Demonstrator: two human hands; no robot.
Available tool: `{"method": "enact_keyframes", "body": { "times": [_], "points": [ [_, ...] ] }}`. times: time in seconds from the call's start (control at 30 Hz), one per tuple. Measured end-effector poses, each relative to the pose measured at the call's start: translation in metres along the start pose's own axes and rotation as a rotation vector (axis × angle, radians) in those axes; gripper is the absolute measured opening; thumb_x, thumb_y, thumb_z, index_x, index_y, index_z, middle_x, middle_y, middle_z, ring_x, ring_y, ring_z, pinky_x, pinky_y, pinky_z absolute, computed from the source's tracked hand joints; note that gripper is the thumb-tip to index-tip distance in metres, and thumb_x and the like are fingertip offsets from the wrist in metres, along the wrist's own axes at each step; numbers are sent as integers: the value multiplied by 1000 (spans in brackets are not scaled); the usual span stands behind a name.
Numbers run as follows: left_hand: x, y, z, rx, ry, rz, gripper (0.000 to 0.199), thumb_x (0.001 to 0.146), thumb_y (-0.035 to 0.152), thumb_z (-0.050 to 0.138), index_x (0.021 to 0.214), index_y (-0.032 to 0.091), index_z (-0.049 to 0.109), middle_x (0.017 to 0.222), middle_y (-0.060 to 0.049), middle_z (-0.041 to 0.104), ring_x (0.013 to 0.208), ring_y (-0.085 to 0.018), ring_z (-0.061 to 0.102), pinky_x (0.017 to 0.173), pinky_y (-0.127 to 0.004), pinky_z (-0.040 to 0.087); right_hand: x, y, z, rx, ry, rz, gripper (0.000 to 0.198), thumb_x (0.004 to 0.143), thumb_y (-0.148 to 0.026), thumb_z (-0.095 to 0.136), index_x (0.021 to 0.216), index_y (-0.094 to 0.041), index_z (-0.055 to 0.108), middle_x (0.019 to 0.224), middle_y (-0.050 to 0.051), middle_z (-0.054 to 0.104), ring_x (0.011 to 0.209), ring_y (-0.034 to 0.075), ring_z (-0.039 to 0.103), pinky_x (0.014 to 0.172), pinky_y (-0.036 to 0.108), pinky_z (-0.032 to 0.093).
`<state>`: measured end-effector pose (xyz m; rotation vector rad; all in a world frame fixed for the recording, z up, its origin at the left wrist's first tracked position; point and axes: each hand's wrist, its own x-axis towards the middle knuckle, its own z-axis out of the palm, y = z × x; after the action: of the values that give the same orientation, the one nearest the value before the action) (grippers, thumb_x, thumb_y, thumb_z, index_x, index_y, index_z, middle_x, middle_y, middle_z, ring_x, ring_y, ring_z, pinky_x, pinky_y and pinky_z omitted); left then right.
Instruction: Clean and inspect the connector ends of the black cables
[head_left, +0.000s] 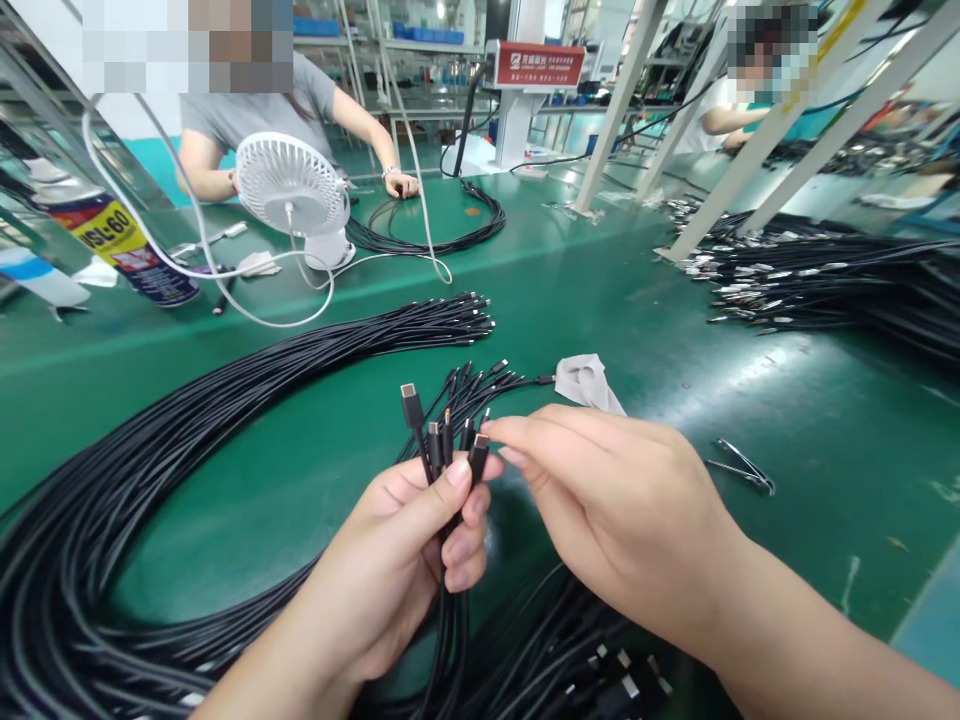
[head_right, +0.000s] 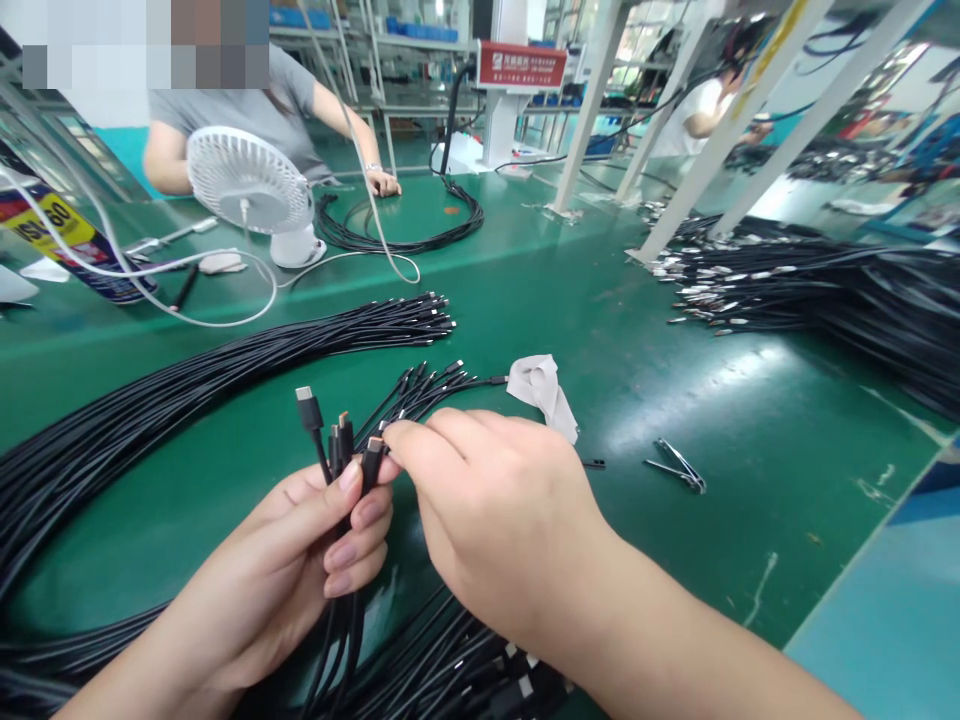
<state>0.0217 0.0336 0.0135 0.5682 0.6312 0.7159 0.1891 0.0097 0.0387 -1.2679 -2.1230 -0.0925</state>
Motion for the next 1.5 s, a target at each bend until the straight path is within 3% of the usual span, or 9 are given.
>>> {"method": "enact_keyframes", "body": {
  "times": [0.27, 0.57, 0.73, 0.87, 1.0, 1.1, 1.23, 1.37, 1.5],
  "points": [
    [2, 1, 1, 18, 36, 26, 18, 88, 26, 60, 84, 11, 71, 63, 3, 43, 47, -2, 30, 40, -12, 27, 3, 3, 1, 129, -48, 119, 22, 91, -13, 46, 104, -16, 64, 91, 3, 73, 78, 14, 69, 66, 24, 50],
    [1, 3, 4, 26, 37, 52, 18, 86, 28, 64, 84, 11, 70, 64, 3, 41, 48, -2, 28, 41, -14, 24, 3, 0, -4, 151, -221, 223, 24, 91, -17, 48, 112, -17, 59, 90, 1, 73, 68, 13, 68, 55, 24, 45],
    [1, 4, 3, 14, 40, 57, 18, 85, 28, 64, 87, 11, 70, 64, 4, 41, 47, -2, 28, 41, -14, 23, 2, 1, -7, 138, -180, 210, 21, 91, -17, 48, 106, -18, 62, 81, 0, 71, 65, 13, 66, 55, 23, 44],
    [1, 3, 2, 30, 19, 51, 19, 88, 27, 60, 81, 12, 69, 64, 3, 41, 48, -2, 28, 41, -14, 25, 0, 1, -2, 201, -164, 210, 17, 91, -24, 53, 105, -20, 61, 89, -1, 71, 76, 13, 66, 63, 23, 46],
    [0, 3, 2, 38, 14, 42, 20, 86, 28, 63, 75, 11, 68, 62, 3, 41, 48, -2, 27, 41, -13, 25, 0, 1, 2, 182, -103, 118, 15, 91, -19, 49, 93, -17, 63, 81, 0, 70, 71, 12, 65, 63, 23, 46],
    [-1, 3, 4, 28, 46, 39, 16, 81, 27, 69, 79, 11, 70, 61, 4, 43, 46, -2, 29, 39, -13, 25, 1, 1, -1, 76, -48, 49, 19, 91, -15, 44, 85, -17, 62, 69, 0, 67, 60, 12, 61, 56, 23, 42],
    [1, 4, 7, 77, 99, 81, 17, 76, 29, 74, 83, 13, 72, 62, 2, 53, 44, -3, 37, 39, -16, 30, 2, 1, -5, 48, -16, 105, 16, 90, -14, 45, 83, -17, 58, 64, -2, 63, 52, 9, 55, 50, 22, 37],
    [3, 3, 6, 244, 178, 171, 20, 74, 32, 76, 80, 13, 72, 68, -2, 65, 51, -7, 51, 50, -20, 42, 3, 0, -4, 124, -46, 219, 7, 91, -18, 49, 88, -18, 55, 70, -1, 64, 54, 10, 57, 49, 21, 38],
    [4, 1, 4, 296, 250, 233, 20, 69, 29, 80, 75, 13, 69, 65, 0, 65, 51, -7, 53, 54, -19, 44, 3, -3, 0, 65, -50, 126, 16, 92, -13, 40, 94, -15, 55, 73, 1, 65, 60, 13, 59, 53, 24, 40]
  ]
}}
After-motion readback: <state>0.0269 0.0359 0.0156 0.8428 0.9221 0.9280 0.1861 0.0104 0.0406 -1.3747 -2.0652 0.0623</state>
